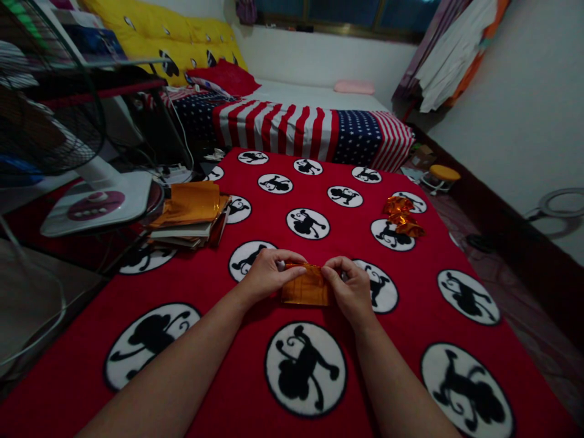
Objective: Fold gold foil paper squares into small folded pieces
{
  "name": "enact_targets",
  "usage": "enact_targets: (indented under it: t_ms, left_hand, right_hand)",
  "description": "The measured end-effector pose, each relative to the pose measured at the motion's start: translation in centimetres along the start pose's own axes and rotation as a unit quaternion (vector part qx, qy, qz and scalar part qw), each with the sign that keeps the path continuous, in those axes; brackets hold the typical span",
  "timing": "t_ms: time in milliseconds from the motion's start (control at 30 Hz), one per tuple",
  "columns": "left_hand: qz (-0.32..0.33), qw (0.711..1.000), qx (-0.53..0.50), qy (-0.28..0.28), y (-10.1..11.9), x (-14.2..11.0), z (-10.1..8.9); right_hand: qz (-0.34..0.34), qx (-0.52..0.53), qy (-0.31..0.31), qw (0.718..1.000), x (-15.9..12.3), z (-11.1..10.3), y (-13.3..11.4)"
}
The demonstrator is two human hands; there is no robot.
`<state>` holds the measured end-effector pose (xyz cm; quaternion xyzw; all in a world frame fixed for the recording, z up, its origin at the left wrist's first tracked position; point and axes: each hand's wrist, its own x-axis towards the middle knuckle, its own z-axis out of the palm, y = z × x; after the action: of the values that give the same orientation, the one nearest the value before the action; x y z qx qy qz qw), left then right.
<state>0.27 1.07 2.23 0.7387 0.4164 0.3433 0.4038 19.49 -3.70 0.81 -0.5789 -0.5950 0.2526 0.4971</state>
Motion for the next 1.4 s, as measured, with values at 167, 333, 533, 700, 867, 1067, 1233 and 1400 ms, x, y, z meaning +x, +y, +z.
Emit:
enact_targets:
  t_ms: [167, 333, 533, 700, 867, 1067, 1233, 1400]
  left_hand:
    - [-0.033, 0.999, -0.001, 0.017, -0.72, 0.15, -0.29]
    - [-0.039, 0.999, -0.007, 0.019, -0.89, 0.20, -0.38]
    - [-0.042, 0.999, -0.021, 0.017, -0.76, 0.17, -0.48]
    - [-0.032, 0.999, -0.030, 0.029, -0.91, 0.23, -0.40]
    - [-0.026, 0.999, -0.031, 0.036, -0.90, 0.20, -0.37]
    - [0.048, 0.995, 0.062, 0.068, -0.68, 0.08, -0.51]
    - [0.101, 0.984, 0.124, 0.079, -0.46, -0.03, -0.35]
    - [0.110, 0.980, 0.145, 0.075, -0.15, -0.14, -0.06]
  right_hand:
    - [0.003, 0.008, 0.013, 1.000, 0.08, -0.09, 0.02]
    - [0.001, 0.000, 0.016, 1.000, 0.11, -0.07, 0.04]
    - [0.003, 0.016, 0.010, 1.000, 0.13, 0.00, 0.35]
    - [0.003, 0.009, 0.013, 1.000, 0.07, 0.00, 0.47]
    - [0.003, 0.001, 0.007, 1.000, 0.05, 0.05, 0.42]
    - [-0.019, -0.018, 0.007, 1.000, -0.04, 0.30, 0.66]
    - [-0.021, -0.020, 0.011, 1.000, -0.22, 0.51, 0.75]
    - [-0.007, 0.006, 0.004, 1.000, -0.34, 0.62, 0.33]
